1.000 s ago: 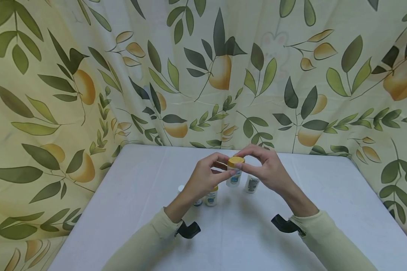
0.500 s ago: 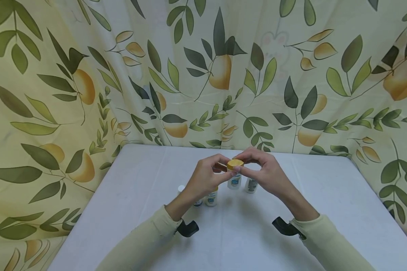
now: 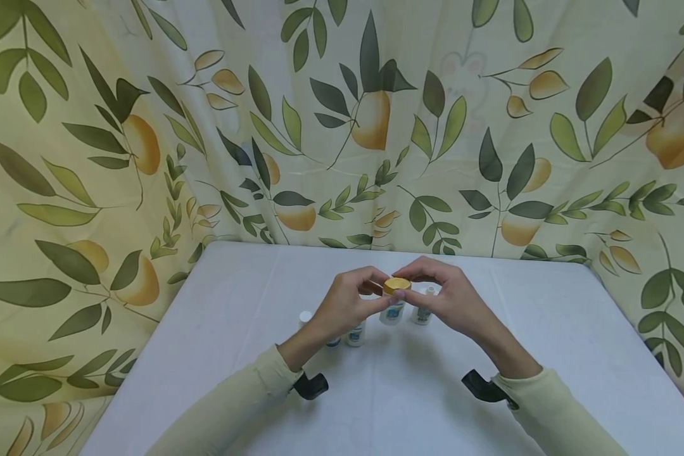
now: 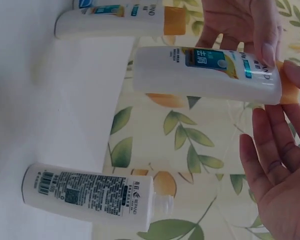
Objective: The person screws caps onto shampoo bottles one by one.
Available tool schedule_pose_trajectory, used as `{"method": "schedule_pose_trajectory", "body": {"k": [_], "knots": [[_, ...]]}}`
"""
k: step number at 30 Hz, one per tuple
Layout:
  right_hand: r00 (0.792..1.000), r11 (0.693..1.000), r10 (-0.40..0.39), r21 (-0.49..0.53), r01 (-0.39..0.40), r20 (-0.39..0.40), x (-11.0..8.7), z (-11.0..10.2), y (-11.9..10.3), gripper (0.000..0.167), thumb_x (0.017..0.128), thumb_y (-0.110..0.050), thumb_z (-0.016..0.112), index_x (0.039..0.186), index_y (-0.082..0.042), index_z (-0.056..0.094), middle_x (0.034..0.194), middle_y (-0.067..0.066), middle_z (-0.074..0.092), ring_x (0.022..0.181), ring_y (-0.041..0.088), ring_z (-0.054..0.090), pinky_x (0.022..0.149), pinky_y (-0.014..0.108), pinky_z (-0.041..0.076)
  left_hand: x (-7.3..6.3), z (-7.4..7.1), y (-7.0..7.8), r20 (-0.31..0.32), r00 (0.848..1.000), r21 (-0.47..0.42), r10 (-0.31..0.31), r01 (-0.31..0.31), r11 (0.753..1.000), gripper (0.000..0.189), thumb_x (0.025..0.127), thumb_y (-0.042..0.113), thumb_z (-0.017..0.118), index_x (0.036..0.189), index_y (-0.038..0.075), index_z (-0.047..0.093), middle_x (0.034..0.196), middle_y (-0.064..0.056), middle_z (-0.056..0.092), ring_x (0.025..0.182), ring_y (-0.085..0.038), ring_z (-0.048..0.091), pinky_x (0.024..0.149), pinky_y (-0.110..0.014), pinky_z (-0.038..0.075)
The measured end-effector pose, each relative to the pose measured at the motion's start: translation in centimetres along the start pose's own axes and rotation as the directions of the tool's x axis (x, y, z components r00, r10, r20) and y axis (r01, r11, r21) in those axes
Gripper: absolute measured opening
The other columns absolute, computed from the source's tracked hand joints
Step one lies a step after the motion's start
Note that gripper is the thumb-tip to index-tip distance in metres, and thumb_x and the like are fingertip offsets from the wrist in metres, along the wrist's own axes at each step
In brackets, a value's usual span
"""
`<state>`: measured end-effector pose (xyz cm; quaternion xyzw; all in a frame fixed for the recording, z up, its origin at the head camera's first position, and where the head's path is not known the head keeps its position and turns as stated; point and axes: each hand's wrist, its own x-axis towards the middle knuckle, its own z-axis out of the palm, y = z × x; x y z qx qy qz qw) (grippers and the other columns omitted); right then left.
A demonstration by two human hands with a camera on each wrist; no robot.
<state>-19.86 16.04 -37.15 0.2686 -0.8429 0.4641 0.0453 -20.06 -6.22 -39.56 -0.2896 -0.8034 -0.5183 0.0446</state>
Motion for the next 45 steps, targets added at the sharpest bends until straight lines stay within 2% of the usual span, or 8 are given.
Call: {"method": "schedule_pose_trajectory", "body": {"k": [7, 12, 18, 25, 29, 31, 38, 45], "knots": [[0.999, 0.999, -0.044, -0.007, 0.044, 0.007, -0.3, 0.3, 0.6, 0.022, 0.09, -0.017, 0.08, 0.11, -0.024, 0.074, 0.107, -0.011, 0.069, 0.105, 0.015, 0.065, 0.095, 0.055, 0.052, 0.1, -0.2, -0.3, 0.092, 0.995, -0.008, -0.028, 0.029, 1.0, 0.024, 0.09, 0.022, 0.079, 0.11, 0.013, 0.07, 0.107, 0.006, 0.072, 0.097, -0.006, 0.067, 0.095, -0.035, 0.056], [0.999, 0.999, -0.051, 0.0, 0.051, 0.008, -0.5, 0.9, 1.0, 0.022, 0.09, -0.017, 0.079, 0.11, -0.026, 0.074, 0.105, -0.011, 0.069, 0.104, 0.014, 0.064, 0.093, 0.051, 0.053, 0.3, -0.3, -0.5, 0.148, 0.987, 0.039, -0.061, 0.055, 0.998, 0.024, 0.09, 0.023, 0.08, 0.11, 0.014, 0.07, 0.103, 0.008, 0.072, 0.096, -0.003, 0.065, 0.094, -0.03, 0.054], [1.0, 1.0, -0.023, 0.011, 0.023, 0.012, -0.8, 1.5, 1.3, 0.021, 0.09, -0.021, 0.08, 0.11, -0.027, 0.074, 0.103, -0.011, 0.068, 0.105, 0.013, 0.063, 0.094, 0.05, 0.052, 0.4, -0.5, -0.7, 0.2, 0.971, 0.092, -0.132, 0.115, 0.989, 0.022, 0.089, 0.024, 0.081, 0.107, 0.018, 0.071, 0.1, 0.011, 0.071, 0.097, -0.004, 0.065, 0.091, -0.028, 0.054], [1.0, 1.0, -0.006, 0.021, 0.006, 0.013, -0.9, 2.1, 1.8, 0.021, 0.089, -0.022, 0.08, 0.109, -0.027, 0.075, 0.102, -0.011, 0.068, 0.102, 0.013, 0.063, 0.094, 0.048, 0.054, 0.4, -0.6, -1.1, 0.224, 0.958, 0.128, -0.18, 0.155, 0.98, 0.021, 0.088, 0.029, 0.081, 0.105, 0.021, 0.071, 0.1, 0.012, 0.071, 0.098, -0.005, 0.064, 0.091, -0.031, 0.054], [0.999, 1.0, 0.019, 0.024, -0.02, 0.027, -1.0, 2.4, 2.0, 0.02, 0.089, -0.025, 0.081, 0.108, -0.028, 0.074, 0.103, -0.012, 0.069, 0.103, 0.012, 0.063, 0.093, 0.045, 0.055, 0.4, -0.6, -1.2, 0.242, 0.946, 0.153, -0.217, 0.184, 0.971, 0.02, 0.088, 0.026, 0.082, 0.103, 0.019, 0.071, 0.099, 0.01, 0.071, 0.1, -0.014, 0.067, 0.089, -0.029, 0.055], [0.999, 0.999, 0.03, 0.026, -0.031, 0.034, -1.1, 2.6, 2.1, 0.02, 0.089, -0.026, 0.081, 0.108, -0.028, 0.075, 0.102, -0.012, 0.069, 0.103, 0.013, 0.063, 0.092, 0.043, 0.055, 0.4, -0.5, -1.2, 0.248, 0.942, 0.17, -0.228, 0.19, 0.967, 0.021, 0.088, 0.025, 0.082, 0.103, 0.018, 0.071, 0.098, 0.009, 0.072, 0.1, -0.015, 0.067, 0.09, -0.03, 0.055], [0.998, 0.999, 0.045, 0.029, -0.046, 0.038, -1.2, 2.9, 2.3, 0.021, 0.088, -0.027, 0.081, 0.108, -0.028, 0.075, 0.103, -0.012, 0.069, 0.103, 0.014, 0.063, 0.091, 0.045, 0.054, 0.3, -0.4, -1.5, 0.247, 0.938, 0.204, -0.242, 0.194, 0.96, 0.021, 0.087, 0.022, 0.083, 0.104, 0.017, 0.071, 0.099, 0.008, 0.072, 0.094, -0.008, 0.065, 0.09, -0.027, 0.056], [0.996, 0.996, 0.076, 0.04, -0.078, 0.049, -1.4, 3.3, 2.6, 0.021, 0.088, -0.027, 0.082, 0.108, -0.029, 0.074, 0.105, -0.012, 0.07, 0.103, 0.018, 0.063, 0.088, 0.047, 0.054, 0.3, -0.2, -1.8, 0.252, 0.931, 0.234, -0.264, 0.206, 0.95, 0.022, 0.086, 0.021, 0.084, 0.104, 0.016, 0.071, 0.1, 0.007, 0.072, 0.096, -0.011, 0.067, 0.087, -0.021, 0.055]]}}
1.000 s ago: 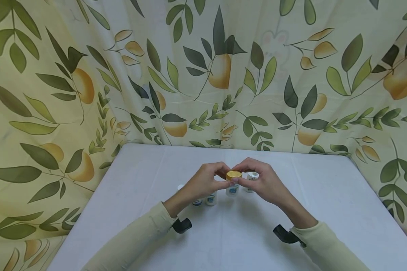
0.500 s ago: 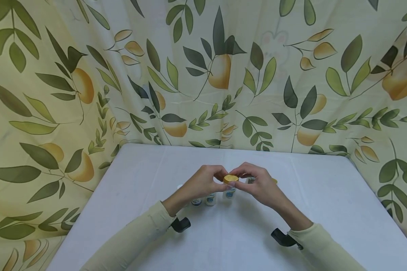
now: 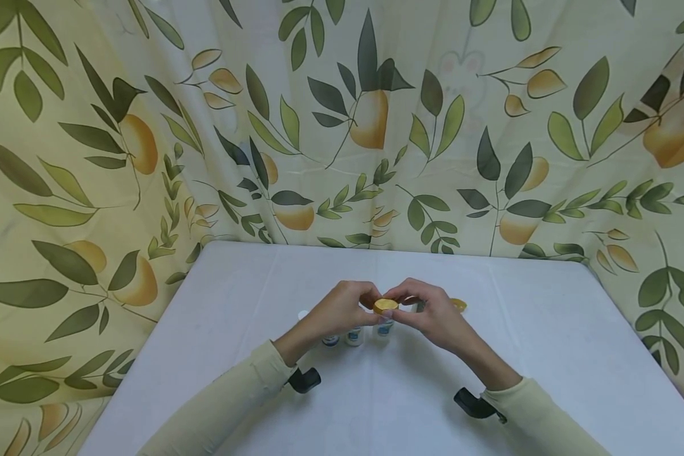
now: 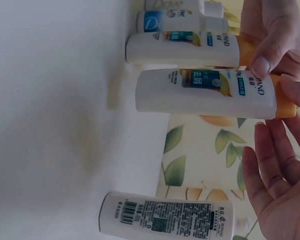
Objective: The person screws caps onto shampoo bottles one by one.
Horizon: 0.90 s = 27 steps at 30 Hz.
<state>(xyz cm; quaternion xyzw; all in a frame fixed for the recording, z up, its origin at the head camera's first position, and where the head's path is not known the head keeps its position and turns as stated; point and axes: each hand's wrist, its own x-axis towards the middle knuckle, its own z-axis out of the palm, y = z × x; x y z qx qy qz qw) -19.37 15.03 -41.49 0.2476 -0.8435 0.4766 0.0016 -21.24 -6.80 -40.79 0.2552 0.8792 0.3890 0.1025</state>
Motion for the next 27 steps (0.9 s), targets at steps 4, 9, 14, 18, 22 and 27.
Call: {"method": "schedule_pose_trajectory", "body": {"k": [4, 9, 14, 18, 22, 27], "knots": [[1.0, 1.0, 0.027, -0.004, -0.027, 0.01, 0.0, 0.1, 0.3, 0.023, 0.087, -0.03, 0.082, 0.109, -0.029, 0.074, 0.106, -0.011, 0.07, 0.104, 0.019, 0.063, 0.087, 0.047, 0.053, 0.0, 0.1, -0.1, 0.006, 1.0, 0.008, -0.003, 0.003, 1.0, 0.022, 0.086, 0.021, 0.084, 0.103, 0.015, 0.072, 0.099, 0.007, 0.073, 0.092, -0.008, 0.066, 0.085, -0.019, 0.055], [0.999, 0.999, 0.041, -0.005, -0.04, 0.021, 0.0, 0.3, 0.5, 0.023, 0.087, -0.031, 0.082, 0.109, -0.028, 0.074, 0.107, -0.011, 0.07, 0.104, 0.02, 0.063, 0.089, 0.046, 0.053, 0.0, 0.4, -0.2, 0.002, 0.999, 0.017, 0.032, -0.032, 0.999, 0.02, 0.086, 0.019, 0.083, 0.101, 0.013, 0.071, 0.097, 0.005, 0.072, 0.091, -0.01, 0.068, 0.082, -0.017, 0.055], [0.998, 0.998, 0.056, -0.01, -0.056, 0.039, 0.0, 0.3, 0.8, 0.023, 0.088, -0.028, 0.082, 0.109, -0.027, 0.074, 0.107, -0.011, 0.07, 0.105, 0.02, 0.063, 0.09, 0.052, 0.054, 0.0, 0.6, -0.4, 0.002, 0.999, 0.019, 0.051, -0.051, 0.999, 0.018, 0.087, 0.017, 0.083, 0.099, 0.012, 0.071, 0.094, 0.006, 0.072, 0.091, -0.014, 0.068, 0.08, -0.017, 0.054], [0.996, 0.997, 0.075, -0.025, -0.074, 0.046, -0.1, 0.4, 0.9, 0.023, 0.087, -0.027, 0.082, 0.109, -0.027, 0.074, 0.107, -0.011, 0.071, 0.105, 0.021, 0.063, 0.091, 0.057, 0.054, 0.0, 0.9, -0.5, 0.013, 0.999, 0.019, 0.039, -0.039, 0.999, 0.018, 0.086, 0.017, 0.083, 0.099, 0.012, 0.072, 0.092, 0.007, 0.071, 0.092, -0.015, 0.068, 0.077, -0.016, 0.054], [0.997, 0.997, 0.068, -0.049, -0.066, 0.048, -0.1, 0.5, 1.2, 0.024, 0.087, -0.027, 0.082, 0.11, -0.025, 0.074, 0.108, -0.01, 0.072, 0.106, 0.021, 0.063, 0.091, 0.056, 0.054, 0.0, 1.1, -0.5, 0.01, 1.0, 0.022, 0.015, -0.015, 1.0, 0.018, 0.086, 0.018, 0.083, 0.099, 0.012, 0.072, 0.093, 0.007, 0.071, 0.095, -0.017, 0.069, 0.076, -0.016, 0.054], [0.996, 0.995, 0.078, -0.065, -0.075, 0.048, 0.0, 0.5, 1.2, 0.024, 0.087, -0.028, 0.082, 0.109, -0.027, 0.075, 0.107, -0.011, 0.072, 0.107, 0.02, 0.063, 0.091, 0.054, 0.055, 0.0, 1.1, -0.5, 0.002, 1.0, 0.031, 0.011, -0.011, 0.999, 0.018, 0.086, 0.019, 0.084, 0.099, 0.013, 0.073, 0.093, 0.007, 0.072, 0.093, -0.014, 0.067, 0.075, -0.017, 0.054]]}}
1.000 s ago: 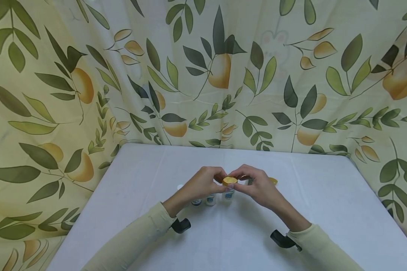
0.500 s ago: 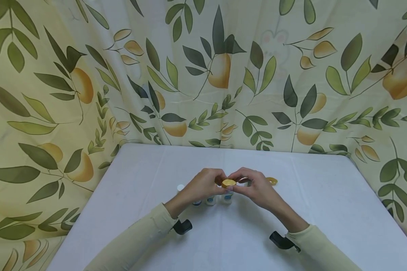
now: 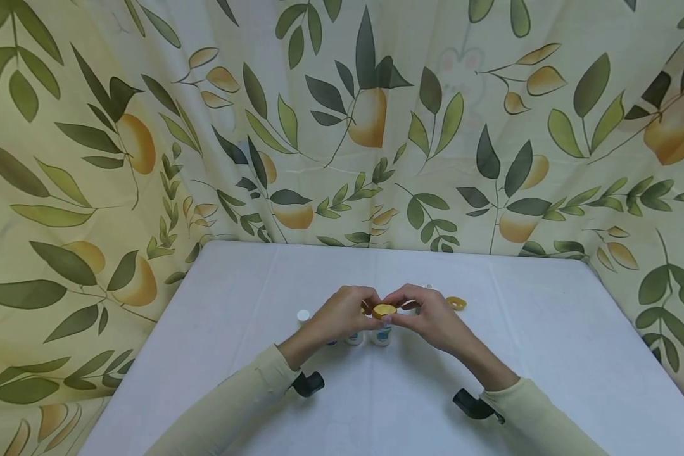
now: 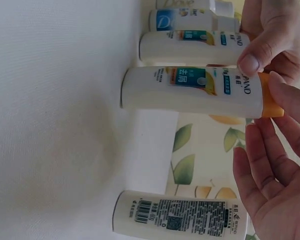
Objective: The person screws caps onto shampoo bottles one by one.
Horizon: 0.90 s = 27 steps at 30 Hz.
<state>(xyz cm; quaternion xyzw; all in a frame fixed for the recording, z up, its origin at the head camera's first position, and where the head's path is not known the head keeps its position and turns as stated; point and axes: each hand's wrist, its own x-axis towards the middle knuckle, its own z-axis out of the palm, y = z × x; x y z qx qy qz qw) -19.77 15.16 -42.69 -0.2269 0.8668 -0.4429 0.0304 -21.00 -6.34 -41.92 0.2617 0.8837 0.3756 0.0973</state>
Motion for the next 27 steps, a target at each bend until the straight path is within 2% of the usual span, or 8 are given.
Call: {"method": "schedule_pose_trajectory", "body": {"k": [5, 11, 20, 27], "knots": [[0.999, 1.0, 0.02, -0.009, -0.02, 0.025, 0.11, -0.19, -0.26, 0.025, 0.088, -0.031, 0.081, 0.111, -0.024, 0.074, 0.109, -0.009, 0.071, 0.107, 0.021, 0.062, 0.093, 0.054, 0.055, 0.03, -0.02, -0.23, -0.004, 1.0, -0.002, 0.006, -0.006, 1.0, 0.018, 0.086, 0.02, 0.084, 0.098, 0.014, 0.073, 0.092, 0.008, 0.072, 0.09, -0.009, 0.066, 0.075, -0.018, 0.054], [0.998, 0.999, 0.032, -0.011, -0.031, 0.055, 0.26, -0.34, -0.42, 0.024, 0.089, -0.031, 0.08, 0.111, -0.022, 0.073, 0.11, -0.008, 0.071, 0.109, 0.022, 0.061, 0.093, 0.054, 0.053, 0.01, 0.0, -0.35, -0.008, 1.0, -0.013, -0.018, 0.017, 1.0, 0.018, 0.085, 0.022, 0.084, 0.098, 0.013, 0.074, 0.09, 0.009, 0.071, 0.087, -0.008, 0.065, 0.075, -0.019, 0.054], [0.998, 0.999, 0.042, 0.004, -0.042, 0.051, 0.38, -0.27, -0.51, 0.024, 0.088, -0.031, 0.08, 0.11, -0.023, 0.073, 0.109, -0.009, 0.071, 0.111, 0.023, 0.059, 0.094, 0.054, 0.05, -0.2, -0.05, -0.35, -0.031, 0.999, -0.005, -0.024, 0.023, 1.0, 0.019, 0.085, 0.023, 0.085, 0.097, 0.014, 0.073, 0.089, 0.009, 0.07, 0.084, -0.005, 0.063, 0.074, -0.02, 0.053], [0.998, 0.999, 0.046, -0.011, -0.045, 0.054, 0.36, -0.37, -0.49, 0.024, 0.089, -0.032, 0.08, 0.11, -0.022, 0.074, 0.11, -0.008, 0.072, 0.11, 0.023, 0.06, 0.093, 0.054, 0.052, -0.09, 0.0, -0.42, -0.019, 1.0, -0.017, -0.013, 0.013, 1.0, 0.018, 0.086, 0.021, 0.084, 0.098, 0.013, 0.073, 0.088, 0.009, 0.07, 0.082, -0.004, 0.062, 0.074, -0.019, 0.053]]}}
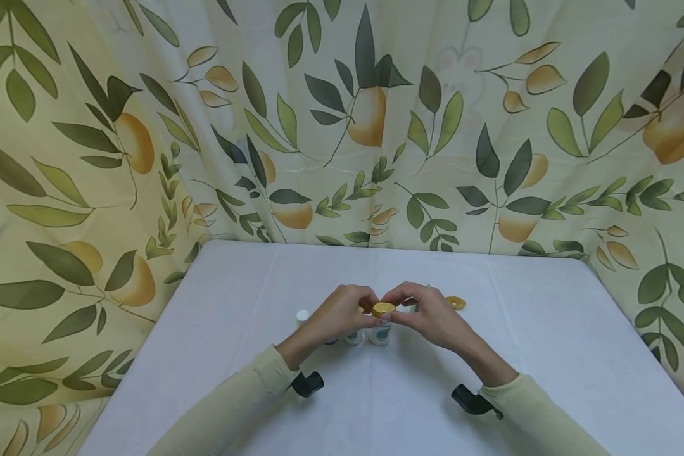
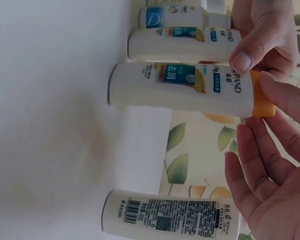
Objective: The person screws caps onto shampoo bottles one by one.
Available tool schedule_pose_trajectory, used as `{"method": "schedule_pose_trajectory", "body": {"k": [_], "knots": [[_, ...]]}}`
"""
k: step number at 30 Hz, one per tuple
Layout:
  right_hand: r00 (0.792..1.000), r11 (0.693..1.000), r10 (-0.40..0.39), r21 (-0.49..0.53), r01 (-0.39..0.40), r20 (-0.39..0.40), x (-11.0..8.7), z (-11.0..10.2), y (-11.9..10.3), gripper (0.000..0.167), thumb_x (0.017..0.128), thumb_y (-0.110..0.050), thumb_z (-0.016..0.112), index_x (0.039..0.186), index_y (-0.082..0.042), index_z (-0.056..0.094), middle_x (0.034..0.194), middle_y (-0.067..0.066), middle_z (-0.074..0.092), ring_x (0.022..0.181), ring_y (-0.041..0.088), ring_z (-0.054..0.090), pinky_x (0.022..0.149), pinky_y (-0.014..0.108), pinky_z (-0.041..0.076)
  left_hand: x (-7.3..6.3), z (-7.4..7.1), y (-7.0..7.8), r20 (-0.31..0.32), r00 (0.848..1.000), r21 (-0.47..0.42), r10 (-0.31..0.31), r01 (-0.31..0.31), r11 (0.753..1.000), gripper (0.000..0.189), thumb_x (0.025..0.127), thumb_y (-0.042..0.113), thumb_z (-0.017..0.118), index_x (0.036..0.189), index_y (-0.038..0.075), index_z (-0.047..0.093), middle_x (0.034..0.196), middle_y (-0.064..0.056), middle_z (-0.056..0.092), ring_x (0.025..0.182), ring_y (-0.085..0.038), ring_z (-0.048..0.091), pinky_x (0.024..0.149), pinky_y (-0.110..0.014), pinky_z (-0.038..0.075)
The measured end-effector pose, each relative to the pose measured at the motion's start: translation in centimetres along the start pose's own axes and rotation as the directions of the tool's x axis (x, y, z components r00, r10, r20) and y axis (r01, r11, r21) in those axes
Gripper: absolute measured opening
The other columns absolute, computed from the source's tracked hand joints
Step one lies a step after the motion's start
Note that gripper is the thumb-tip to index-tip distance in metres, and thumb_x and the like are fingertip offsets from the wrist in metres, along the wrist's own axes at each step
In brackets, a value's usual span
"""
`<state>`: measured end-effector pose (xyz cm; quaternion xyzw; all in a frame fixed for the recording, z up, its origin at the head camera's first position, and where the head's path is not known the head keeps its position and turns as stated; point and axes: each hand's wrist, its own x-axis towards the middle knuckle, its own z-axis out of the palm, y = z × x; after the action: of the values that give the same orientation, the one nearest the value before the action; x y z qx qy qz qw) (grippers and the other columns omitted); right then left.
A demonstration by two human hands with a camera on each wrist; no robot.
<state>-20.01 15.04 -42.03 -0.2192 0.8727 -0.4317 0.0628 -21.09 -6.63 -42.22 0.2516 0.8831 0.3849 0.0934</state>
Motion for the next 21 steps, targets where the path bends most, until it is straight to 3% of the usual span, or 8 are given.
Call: {"method": "schedule_pose_trajectory", "body": {"k": [12, 18, 21], "knots": [[1.0, 1.0, -0.011, 0.006, 0.011, -0.007, -0.2, -0.3, 0.1, 0.029, 0.087, -0.032, 0.082, 0.112, -0.021, 0.074, 0.111, -0.007, 0.072, 0.11, 0.023, 0.061, 0.092, 0.054, 0.054, 0.3, -0.1, 0.3, 0.045, 0.999, 0.032, -0.016, 0.015, 0.999, 0.019, 0.086, 0.019, 0.083, 0.101, 0.013, 0.072, 0.09, 0.008, 0.069, 0.084, -0.006, 0.063, 0.075, -0.017, 0.053], [0.998, 0.999, -0.054, 0.0, 0.054, -0.037, -0.4, -1.2, -0.1, 0.031, 0.085, -0.029, 0.083, 0.113, -0.018, 0.073, 0.11, -0.004, 0.072, 0.105, 0.022, 0.064, 0.092, 0.055, 0.056, 0.3, -0.4, 0.5, 0.099, 0.995, 0.031, -0.024, 0.021, 0.999, 0.03, 0.086, 0.024, 0.084, 0.109, 0.012, 0.068, 0.098, 0.007, 0.068, 0.1, -0.021, 0.068, 0.079, -0.019, 0.054], [0.997, 0.998, -0.056, -0.013, 0.056, -0.055, -0.6, -1.8, -0.1, 0.028, 0.087, -0.027, 0.082, 0.112, -0.019, 0.072, 0.109, -0.003, 0.072, 0.102, 0.019, 0.066, 0.093, 0.055, 0.056, 0.3, -0.8, 0.7, 0.128, 0.992, 0.023, -0.015, 0.012, 1.0, 0.034, 0.086, 0.026, 0.084, 0.112, 0.013, 0.067, 0.105, 0.006, 0.068, 0.107, -0.021, 0.066, 0.084, -0.019, 0.054]]}}
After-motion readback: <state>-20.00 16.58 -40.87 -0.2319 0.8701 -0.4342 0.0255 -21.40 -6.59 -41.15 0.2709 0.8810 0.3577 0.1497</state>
